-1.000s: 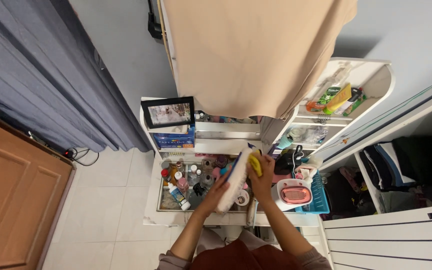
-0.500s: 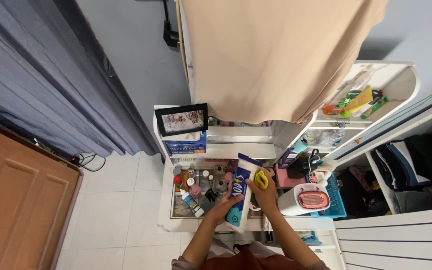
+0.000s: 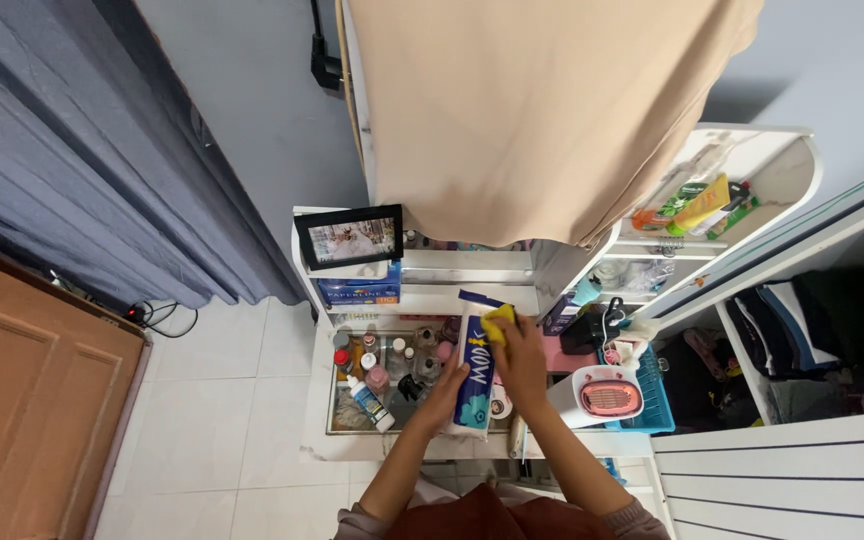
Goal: The person cleans and organizes a white multi-tiered vanity shelf. They wipe the surfaces with a yellow cloth and rearrange various toiletries, bottles, and a hairbrush across the shelves.
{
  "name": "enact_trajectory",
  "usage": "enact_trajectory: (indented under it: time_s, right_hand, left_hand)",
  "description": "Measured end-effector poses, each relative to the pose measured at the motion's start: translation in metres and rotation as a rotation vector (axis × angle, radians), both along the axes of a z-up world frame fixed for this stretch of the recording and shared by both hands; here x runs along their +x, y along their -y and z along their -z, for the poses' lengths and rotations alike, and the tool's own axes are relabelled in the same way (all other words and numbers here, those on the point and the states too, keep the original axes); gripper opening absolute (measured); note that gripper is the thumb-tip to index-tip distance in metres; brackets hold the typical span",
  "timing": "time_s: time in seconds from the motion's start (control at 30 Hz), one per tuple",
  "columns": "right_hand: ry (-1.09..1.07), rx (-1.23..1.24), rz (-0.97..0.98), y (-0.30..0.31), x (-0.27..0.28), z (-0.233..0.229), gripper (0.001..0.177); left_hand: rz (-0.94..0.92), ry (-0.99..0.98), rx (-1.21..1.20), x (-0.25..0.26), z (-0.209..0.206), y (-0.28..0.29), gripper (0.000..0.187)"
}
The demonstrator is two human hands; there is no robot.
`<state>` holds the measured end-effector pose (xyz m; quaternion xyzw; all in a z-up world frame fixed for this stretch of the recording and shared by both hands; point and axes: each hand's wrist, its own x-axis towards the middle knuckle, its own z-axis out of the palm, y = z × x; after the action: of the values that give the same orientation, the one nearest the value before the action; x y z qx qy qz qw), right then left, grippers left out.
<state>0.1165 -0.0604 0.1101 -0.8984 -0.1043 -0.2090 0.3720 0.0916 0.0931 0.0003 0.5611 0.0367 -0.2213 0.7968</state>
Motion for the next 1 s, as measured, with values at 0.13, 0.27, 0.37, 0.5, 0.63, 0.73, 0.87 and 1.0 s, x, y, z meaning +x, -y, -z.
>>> enact_trajectory:
  time_s: [0.13,0.27,0.37,0.5,0.63,0.73,0.87,1.0]
  right_hand:
    - [0.045,-0.129,-0.056,-0.002,-0.027,-0.003,0.039]
    - [0.058,-0.21,-0.217,0.014,-0.04,0.014,0.04]
    - [0.082,-0.251,-0.225,0.029,-0.019,0.016,0.041]
    - [0.131,-0.208,-0.048,0.042,0.025,-0.014,0.04]
    - [0.091,-0.21,0.001,0.045,0.026,-0.023,0.041]
    - [0.093,-0.267,-0.074,0.043,0.011,-0.014,0.04]
    - [0.13,-0.297,-0.205,0.042,-0.015,0.008,0.042]
    - [0.136,-0.321,-0.349,0.048,-0.037,0.014,0.04]
  left_hand:
    - [-0.04,0.025,0.064,0.011,0.013,0.008,0.071]
    - [-0.109,0.188,0.103,0.02,0.035,0.016,0.064]
    - [-0.113,0.359,0.242,0.022,0.042,0.025,0.059]
    - [0.005,0.386,0.408,0.013,0.015,0.031,0.058]
    - [-0.003,0.432,0.47,0.013,0.015,0.039,0.057]
    - [-0.039,0.296,0.359,0.021,0.031,0.048,0.058]
    - [-0.165,0.208,0.082,0.023,0.009,0.054,0.06]
    - [-0.283,-0.078,-0.381,0.036,0.069,0.062,0.065]
